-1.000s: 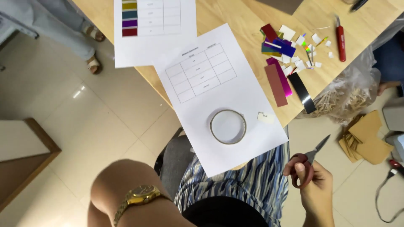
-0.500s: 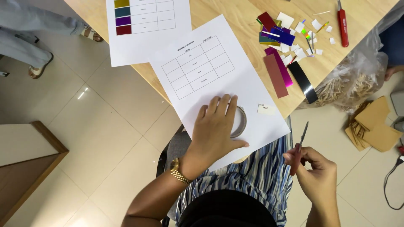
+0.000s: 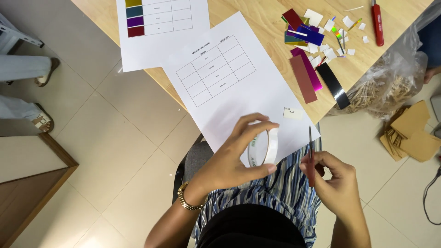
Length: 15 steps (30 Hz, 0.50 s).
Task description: Cutting colored material strips into small swatches and adhering them to an inventory sheet using double-sided tape.
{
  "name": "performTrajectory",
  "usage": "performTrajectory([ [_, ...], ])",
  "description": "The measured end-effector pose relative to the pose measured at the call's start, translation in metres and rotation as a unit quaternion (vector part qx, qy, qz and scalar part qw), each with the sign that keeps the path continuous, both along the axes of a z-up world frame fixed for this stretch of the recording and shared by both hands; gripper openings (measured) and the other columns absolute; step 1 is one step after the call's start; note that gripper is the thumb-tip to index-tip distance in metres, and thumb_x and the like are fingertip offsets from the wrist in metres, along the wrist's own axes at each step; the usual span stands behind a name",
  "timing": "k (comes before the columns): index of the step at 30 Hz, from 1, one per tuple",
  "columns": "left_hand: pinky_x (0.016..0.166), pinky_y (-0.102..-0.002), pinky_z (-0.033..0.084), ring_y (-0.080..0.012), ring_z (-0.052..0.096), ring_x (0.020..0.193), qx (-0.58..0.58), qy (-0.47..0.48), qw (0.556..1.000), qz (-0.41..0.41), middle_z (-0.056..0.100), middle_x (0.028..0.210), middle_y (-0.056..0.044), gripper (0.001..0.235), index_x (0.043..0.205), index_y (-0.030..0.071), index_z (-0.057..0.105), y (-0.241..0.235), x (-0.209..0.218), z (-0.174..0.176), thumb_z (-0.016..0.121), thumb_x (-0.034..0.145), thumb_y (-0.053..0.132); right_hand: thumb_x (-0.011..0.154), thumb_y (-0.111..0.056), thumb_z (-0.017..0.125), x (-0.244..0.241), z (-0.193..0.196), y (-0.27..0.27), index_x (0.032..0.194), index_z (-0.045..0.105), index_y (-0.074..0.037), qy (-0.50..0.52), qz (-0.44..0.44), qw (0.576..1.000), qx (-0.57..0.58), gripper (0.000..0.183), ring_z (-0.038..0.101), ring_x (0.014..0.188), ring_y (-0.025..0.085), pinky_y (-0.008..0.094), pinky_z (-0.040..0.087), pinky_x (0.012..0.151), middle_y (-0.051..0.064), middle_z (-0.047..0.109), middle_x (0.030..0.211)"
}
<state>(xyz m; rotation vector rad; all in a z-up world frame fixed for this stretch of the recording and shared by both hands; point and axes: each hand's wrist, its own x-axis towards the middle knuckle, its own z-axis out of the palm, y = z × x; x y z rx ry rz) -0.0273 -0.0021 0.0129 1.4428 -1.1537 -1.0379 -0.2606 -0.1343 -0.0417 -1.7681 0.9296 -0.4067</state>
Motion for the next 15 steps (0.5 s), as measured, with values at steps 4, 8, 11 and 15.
performTrajectory([
  [4,0.119,-0.038,0.04,-0.0226,0.048,0.138,-0.033,0.048,0.998,-0.009,0.047,0.138,-0.008,0.059,0.142,0.02,0.053,0.003,-0.007,-0.009,0.076,0.089,0.03,0.089,-0.007,0.069,-0.007,0.015,-0.014,0.072,0.058,-0.01,-0.05,0.115,0.992,0.005,0.021,0.046,0.065,0.01,0.026,0.038,0.062,-0.001,0.063,0.073],
  [8,0.122,-0.036,0.039,-0.0211,0.048,0.137,-0.068,0.096,0.992,-0.055,0.045,0.139,-0.007,0.059,0.144,0.019,0.051,0.004,-0.008,-0.015,0.075,0.092,0.032,0.084,-0.036,0.075,-0.013,0.032,-0.028,0.075,0.065,-0.013,-0.016,0.238,0.971,0.009,0.027,0.057,0.061,0.011,0.026,0.047,0.062,-0.002,0.066,0.071],
  [11,0.119,-0.035,0.042,-0.0197,0.045,0.142,-0.048,0.155,0.983,-0.088,0.04,0.143,-0.007,0.061,0.145,0.019,0.051,0.006,-0.008,-0.015,0.077,0.091,0.032,0.084,-0.062,0.063,-0.017,0.037,-0.04,0.081,0.065,-0.013,0.028,0.308,0.951,0.001,0.049,0.054,0.06,0.015,0.028,0.046,0.059,-0.001,0.063,0.072],
  [15,0.097,-0.025,0.048,-0.0107,0.047,0.122,0.017,0.184,0.977,-0.105,0.036,0.141,-0.003,0.068,0.145,0.021,0.051,0.005,-0.007,-0.008,0.081,0.085,0.029,0.086,-0.066,0.062,-0.017,0.046,-0.051,0.086,0.068,-0.014,0.083,0.394,0.915,0.003,0.053,0.052,0.058,0.019,0.031,0.045,0.058,0.0,0.062,0.073],
])
